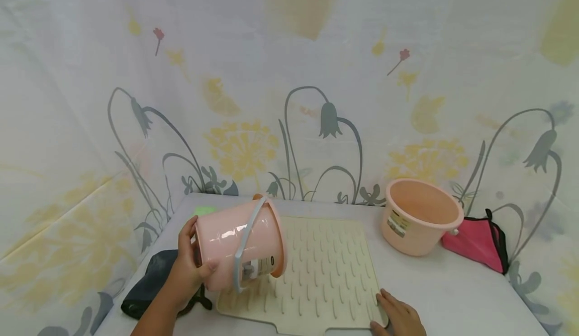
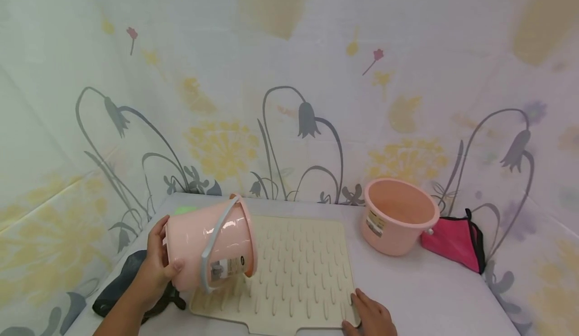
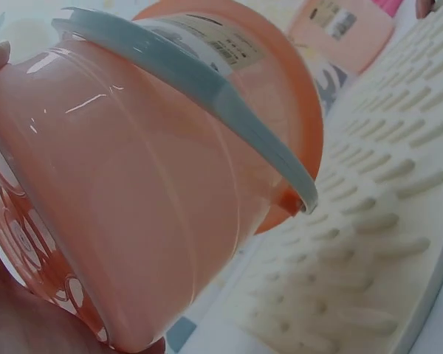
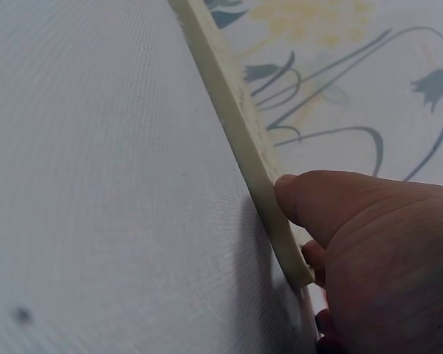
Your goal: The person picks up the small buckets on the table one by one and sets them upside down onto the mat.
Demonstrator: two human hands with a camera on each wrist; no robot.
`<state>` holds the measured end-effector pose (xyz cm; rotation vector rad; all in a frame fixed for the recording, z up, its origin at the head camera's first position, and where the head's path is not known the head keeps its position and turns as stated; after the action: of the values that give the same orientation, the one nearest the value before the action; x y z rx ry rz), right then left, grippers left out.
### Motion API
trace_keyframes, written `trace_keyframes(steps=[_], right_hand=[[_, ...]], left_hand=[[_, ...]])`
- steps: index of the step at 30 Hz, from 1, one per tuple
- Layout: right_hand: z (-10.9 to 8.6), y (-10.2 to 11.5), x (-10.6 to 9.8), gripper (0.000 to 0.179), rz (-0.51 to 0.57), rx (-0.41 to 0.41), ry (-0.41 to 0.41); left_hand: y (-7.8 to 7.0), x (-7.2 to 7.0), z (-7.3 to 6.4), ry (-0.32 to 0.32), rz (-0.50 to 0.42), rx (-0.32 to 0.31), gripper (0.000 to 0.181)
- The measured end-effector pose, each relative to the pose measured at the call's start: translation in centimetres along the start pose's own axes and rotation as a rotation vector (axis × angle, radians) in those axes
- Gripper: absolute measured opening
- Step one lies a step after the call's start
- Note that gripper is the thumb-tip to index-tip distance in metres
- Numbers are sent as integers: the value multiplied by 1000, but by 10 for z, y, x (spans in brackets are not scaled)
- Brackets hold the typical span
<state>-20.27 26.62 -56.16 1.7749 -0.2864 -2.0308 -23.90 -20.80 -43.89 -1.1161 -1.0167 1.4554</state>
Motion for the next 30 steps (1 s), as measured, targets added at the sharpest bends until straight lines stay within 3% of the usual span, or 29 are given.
trace_keyframes(steps=[8,16,25,30], right_hand=[[3,1,2,76,20,34,38],[3,0,-2,75,23,44,39],[4,2,-5,73,26,46,51],[3,1,-3,73,22,40,50]], left_hand=[[1,-17,3,-23,53,-26,109],[-6,-33,12,20,108,22,110],[-20,-45,21,-51,356,54,116],[-27,-46,27,-54,451,98,116]])
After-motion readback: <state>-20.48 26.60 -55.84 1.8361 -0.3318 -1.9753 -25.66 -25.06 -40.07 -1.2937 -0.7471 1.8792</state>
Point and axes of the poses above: each hand's wrist, its own z-axis towards the middle knuckle, its own x-axis out of the palm, y = z × x, the point moved 5 cm from there along z, towards the middle knuckle, and after that the axes turned 6 degrees about -y, right-handed, at the moved point
